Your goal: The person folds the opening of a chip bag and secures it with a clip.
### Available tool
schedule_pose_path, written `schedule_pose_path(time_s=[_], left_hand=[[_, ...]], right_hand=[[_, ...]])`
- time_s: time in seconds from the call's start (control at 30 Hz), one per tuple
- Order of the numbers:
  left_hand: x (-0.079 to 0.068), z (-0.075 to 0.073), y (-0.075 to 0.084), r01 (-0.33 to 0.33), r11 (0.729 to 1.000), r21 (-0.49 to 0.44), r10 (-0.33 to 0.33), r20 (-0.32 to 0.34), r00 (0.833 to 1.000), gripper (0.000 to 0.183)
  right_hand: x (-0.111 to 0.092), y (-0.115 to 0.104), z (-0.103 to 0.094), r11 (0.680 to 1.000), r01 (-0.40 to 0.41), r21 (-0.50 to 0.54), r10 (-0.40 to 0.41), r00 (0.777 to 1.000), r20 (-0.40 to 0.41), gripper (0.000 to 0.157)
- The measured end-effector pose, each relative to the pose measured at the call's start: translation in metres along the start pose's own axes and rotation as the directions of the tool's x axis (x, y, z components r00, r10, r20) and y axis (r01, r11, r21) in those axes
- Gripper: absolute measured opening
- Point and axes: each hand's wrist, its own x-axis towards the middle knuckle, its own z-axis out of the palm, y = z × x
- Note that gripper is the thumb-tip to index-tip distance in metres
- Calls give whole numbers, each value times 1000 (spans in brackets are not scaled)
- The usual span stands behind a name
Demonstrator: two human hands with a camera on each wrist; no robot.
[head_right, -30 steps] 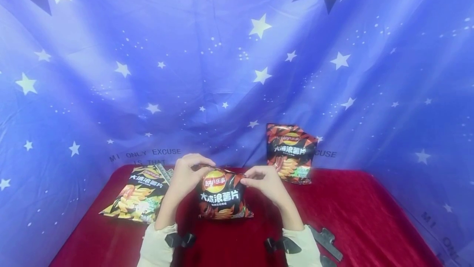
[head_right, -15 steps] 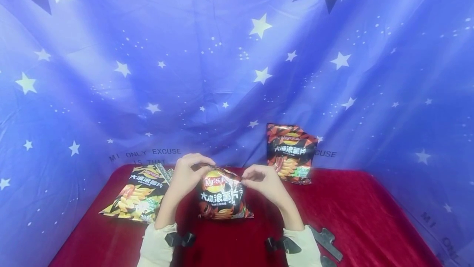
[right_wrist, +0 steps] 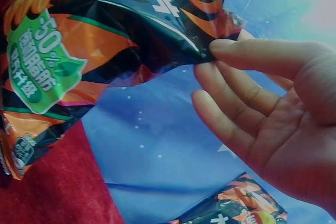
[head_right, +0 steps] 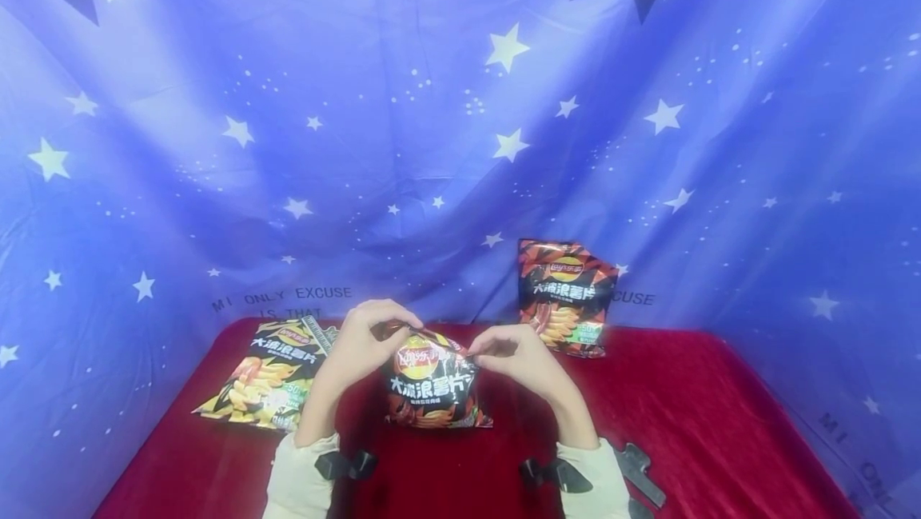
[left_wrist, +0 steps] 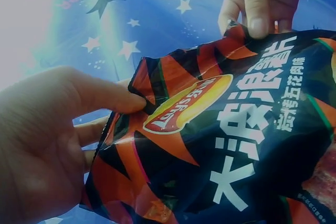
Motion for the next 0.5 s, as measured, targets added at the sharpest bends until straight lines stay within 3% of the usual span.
schedule_pose_path(time_s=[0.17, 0.5], left_hand=[[-1, -2, -1, -24, 999, -27, 25, 20, 999, 24], [-1, 1, 1, 6, 1000, -12, -6, 34, 999, 6]], right_hand=[[-1, -4, -2, 1000, 2, -15, -1, 1000, 27, 19], [-3, -9, -4, 999, 13, -49, -11, 999, 44, 16]])
